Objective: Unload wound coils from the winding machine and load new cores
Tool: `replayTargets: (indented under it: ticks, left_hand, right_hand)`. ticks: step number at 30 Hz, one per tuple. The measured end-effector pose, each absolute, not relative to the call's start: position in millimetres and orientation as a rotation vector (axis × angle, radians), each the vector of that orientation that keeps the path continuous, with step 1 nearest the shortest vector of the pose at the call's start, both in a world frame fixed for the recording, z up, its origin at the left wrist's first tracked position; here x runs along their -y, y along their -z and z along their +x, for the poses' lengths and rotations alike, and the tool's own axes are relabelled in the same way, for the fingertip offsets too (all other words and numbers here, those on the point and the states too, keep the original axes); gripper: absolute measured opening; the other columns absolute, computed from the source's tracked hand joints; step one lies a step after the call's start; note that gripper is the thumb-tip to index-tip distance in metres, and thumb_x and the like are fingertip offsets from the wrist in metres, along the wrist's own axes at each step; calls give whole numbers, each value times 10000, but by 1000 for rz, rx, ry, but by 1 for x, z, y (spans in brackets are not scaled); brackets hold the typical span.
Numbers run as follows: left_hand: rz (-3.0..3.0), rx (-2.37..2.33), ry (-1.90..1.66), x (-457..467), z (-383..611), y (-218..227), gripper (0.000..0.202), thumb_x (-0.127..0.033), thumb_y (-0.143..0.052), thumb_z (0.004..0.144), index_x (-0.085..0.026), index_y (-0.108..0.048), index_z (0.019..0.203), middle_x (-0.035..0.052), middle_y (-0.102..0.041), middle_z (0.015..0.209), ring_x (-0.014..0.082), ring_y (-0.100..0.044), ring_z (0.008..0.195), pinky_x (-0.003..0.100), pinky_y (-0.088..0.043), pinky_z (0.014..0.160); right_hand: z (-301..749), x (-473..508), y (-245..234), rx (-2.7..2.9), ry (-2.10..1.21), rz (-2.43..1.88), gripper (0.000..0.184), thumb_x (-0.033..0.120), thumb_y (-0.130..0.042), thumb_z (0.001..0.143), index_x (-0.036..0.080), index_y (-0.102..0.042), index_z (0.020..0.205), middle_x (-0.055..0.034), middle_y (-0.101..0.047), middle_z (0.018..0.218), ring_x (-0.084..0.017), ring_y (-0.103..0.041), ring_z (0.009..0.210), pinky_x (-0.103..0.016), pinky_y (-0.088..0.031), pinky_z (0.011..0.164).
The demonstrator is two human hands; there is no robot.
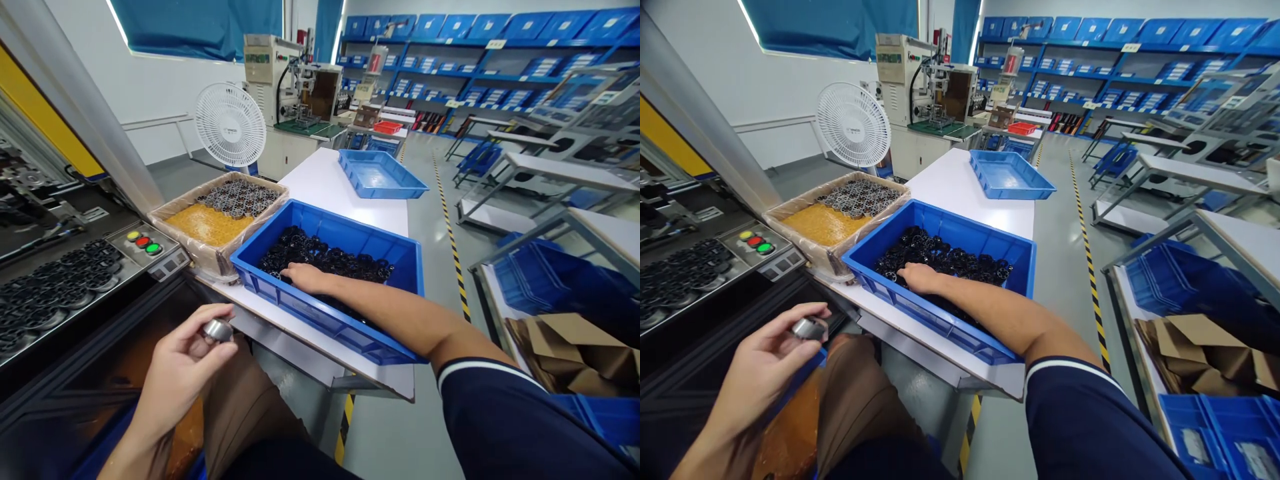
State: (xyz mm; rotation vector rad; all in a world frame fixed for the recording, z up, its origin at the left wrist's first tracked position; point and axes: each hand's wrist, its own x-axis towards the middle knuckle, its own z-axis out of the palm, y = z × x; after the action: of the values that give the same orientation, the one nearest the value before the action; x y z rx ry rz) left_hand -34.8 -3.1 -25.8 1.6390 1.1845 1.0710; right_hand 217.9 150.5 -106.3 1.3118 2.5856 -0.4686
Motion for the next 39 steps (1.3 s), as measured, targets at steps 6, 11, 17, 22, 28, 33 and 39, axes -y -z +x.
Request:
replayTargets:
  ticks: [6,11,17,22,28,33,39]
  left_hand:
    - [2249,-1294,-1082,12,-22,8,515,-200,-648,849,-263,-498,1338,11,-543,1077,42,-532,988,124,-409,909]
    - [2113,-1367,-1145,12,-28,9,472,-257,-708,800,-291,-568,1249,-66,-601,1203,68,-577,1088,154,-426,988]
    - [1628,-1195,-1294,11,-23,14,481,-196,-729,770,-266,-577,1220,-8,-639,1116,87,-635,924,189,-527,847]
    - [1456,-1048,-1327,6,-10,12,515,-111,-753,710,-241,-609,1188,10,-639,1132,106,-647,938,198,-529,874]
    - [1555,-1020,-1312,4,5,11,518,-99,-774,665,-215,-621,1146,-4,-659,1067,118,-649,918,142,-518,848]
    - [1590,-1040,-1329,6,6,12,522,-79,-742,705,-261,-613,1176,-22,-648,1104,106,-646,936,148,-518,853]
    - [1568,-1069,-1329,8,1,7,497,-86,-759,684,-213,-612,1141,-26,-667,1032,108,-651,892,129,-525,811]
  right_hand:
    - [217,-157,104,-2668,314,1366,280,103,-508,757,131,-666,987,-74,-631,1003,-267,-595,1020,-354,-486,834]
    - [220,-167,86,-2639,278,1711,247,132,-516,846,82,-685,1019,-120,-615,1025,-286,-589,1018,-399,-474,901]
    - [202,-115,26,-3644,896,1593,99,144,-631,813,75,-620,883,-82,-569,946,-101,-552,847,-205,-502,687]
    - [183,-59,5,-3978,891,567,265,29,-697,708,78,-527,906,-78,-565,838,-121,-513,815,-257,-450,709]
    - [183,-54,12,-4048,682,427,175,70,-648,763,82,-506,865,-93,-569,824,-110,-518,806,-232,-460,723]
    - [186,-57,8,-4080,685,363,256,101,-703,735,57,-528,915,-112,-588,869,-128,-552,852,-247,-487,751]
    - [188,-58,4,-4021,628,435,423,98,-691,767,6,-538,1150,-192,-535,1109,-182,-516,1055,-294,-504,851]
